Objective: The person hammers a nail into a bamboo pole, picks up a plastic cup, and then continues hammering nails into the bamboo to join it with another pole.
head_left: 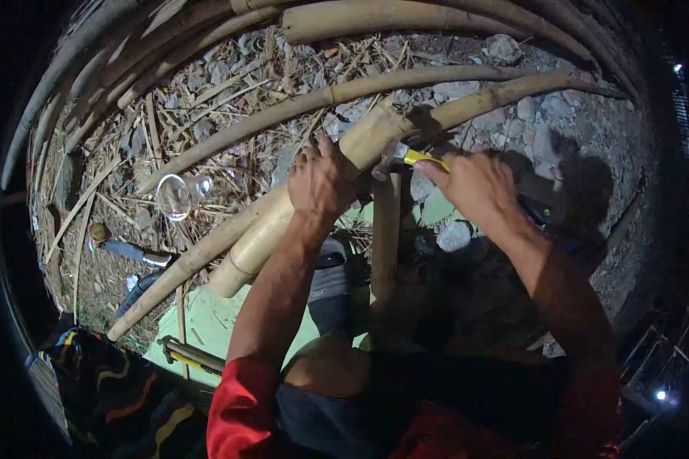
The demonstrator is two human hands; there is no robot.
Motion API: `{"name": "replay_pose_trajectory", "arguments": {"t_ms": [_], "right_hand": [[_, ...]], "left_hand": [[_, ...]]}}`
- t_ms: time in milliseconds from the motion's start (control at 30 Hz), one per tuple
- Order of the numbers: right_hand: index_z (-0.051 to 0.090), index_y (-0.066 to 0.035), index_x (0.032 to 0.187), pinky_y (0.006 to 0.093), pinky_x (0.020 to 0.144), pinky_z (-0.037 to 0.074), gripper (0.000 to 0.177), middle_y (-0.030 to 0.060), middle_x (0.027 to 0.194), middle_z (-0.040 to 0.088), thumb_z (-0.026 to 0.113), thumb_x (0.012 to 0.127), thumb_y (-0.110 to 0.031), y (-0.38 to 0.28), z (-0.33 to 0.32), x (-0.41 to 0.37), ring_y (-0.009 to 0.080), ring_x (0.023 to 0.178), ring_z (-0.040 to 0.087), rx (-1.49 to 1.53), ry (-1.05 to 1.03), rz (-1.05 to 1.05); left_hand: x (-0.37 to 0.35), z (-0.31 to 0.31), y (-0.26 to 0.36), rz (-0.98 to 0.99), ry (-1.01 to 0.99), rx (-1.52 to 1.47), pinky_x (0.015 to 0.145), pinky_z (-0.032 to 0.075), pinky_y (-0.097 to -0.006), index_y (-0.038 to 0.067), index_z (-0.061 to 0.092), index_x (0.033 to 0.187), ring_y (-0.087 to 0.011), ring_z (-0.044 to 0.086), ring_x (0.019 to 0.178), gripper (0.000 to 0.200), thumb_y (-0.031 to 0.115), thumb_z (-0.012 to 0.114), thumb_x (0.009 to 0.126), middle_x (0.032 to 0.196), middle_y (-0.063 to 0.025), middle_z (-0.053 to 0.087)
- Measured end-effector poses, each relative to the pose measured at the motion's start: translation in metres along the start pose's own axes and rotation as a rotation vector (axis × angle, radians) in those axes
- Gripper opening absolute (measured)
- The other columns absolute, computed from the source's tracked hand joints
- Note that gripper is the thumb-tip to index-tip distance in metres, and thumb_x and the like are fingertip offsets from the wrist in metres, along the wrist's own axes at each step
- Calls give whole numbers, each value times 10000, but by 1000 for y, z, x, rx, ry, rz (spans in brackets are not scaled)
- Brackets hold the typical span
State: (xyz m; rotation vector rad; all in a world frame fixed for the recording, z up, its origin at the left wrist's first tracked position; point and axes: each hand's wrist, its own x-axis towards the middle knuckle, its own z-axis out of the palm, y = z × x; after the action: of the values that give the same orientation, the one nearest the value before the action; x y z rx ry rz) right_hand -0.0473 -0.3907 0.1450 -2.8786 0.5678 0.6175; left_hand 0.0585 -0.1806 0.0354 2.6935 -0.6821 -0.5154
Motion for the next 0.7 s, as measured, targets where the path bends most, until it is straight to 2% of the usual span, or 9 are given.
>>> {"name": "replay_pose_trajectory", "arguments": {"t_ms": [200,300,333,400,467,500,600,667,700], "right_hand": [[762,-57,897,537,693,559,559,225,772,710,582,1001,-576,-9,6,-23,440,763,717,38,-15,93],[750,-17,890,538,704,548,555,228,776,707,618,996,-546,27,20,-21,449,769,708,181,9,-63],[745,-3,884,535,699,546,564,227,770,705,627,992,-544,41,27,-19,451,760,705,232,21,-117],[708,41,840,522,697,541,630,247,764,687,660,960,-576,51,3,-11,444,750,693,187,-41,-89],[707,50,831,534,743,549,668,262,781,688,678,933,-609,67,0,-1,448,791,702,179,0,-70],[658,40,805,471,668,512,618,243,751,643,662,975,-554,64,-11,2,341,710,669,223,-97,16],[673,6,827,434,652,509,545,202,716,651,662,989,-514,70,-13,17,303,678,667,335,-30,-134],[692,-16,867,438,625,500,463,162,672,657,671,992,-461,72,-19,30,297,635,669,275,-36,-214],[695,-17,876,441,624,498,450,156,667,657,673,992,-451,68,-31,32,297,630,669,246,-29,-254]], "left_hand": [[-12,7,0,66,77,-76,917,551,-522,-9,543,1184,-445,665,1048,854,570,903,671,1098,-260,655],[-38,-9,-8,245,246,-328,903,536,-523,1,548,1302,-447,621,1073,895,455,953,647,1185,-261,591],[-52,-21,-21,260,255,-206,914,528,-516,15,539,1332,-441,605,1097,922,450,961,637,1215,-249,578],[-98,-48,-54,132,221,-54,951,501,-502,49,542,1353,-433,580,1139,972,491,973,602,1223,-206,589],[-148,-23,-145,25,93,-24,934,507,-534,50,554,1343,-433,600,1138,1075,608,969,523,1229,-209,618],[-165,-30,-153,44,97,-184,924,520,-546,46,542,1347,-439,622,1121,1055,523,994,522,1206,-212,641],[-181,-21,-175,38,-169,-113,886,547,-538,41,583,1294,-442,657,1071,939,417,998,540,1118,-203,682],[-180,-22,-169,-121,-139,-165,792,577,-521,44,656,1098,-434,693,948,725,377,991,549,1006,-187,708],[-178,-29,-157,-103,-149,-146,798,572,-522,42,639,1093,-433,688,954,728,385,991,555,1007,-190,703]]}}
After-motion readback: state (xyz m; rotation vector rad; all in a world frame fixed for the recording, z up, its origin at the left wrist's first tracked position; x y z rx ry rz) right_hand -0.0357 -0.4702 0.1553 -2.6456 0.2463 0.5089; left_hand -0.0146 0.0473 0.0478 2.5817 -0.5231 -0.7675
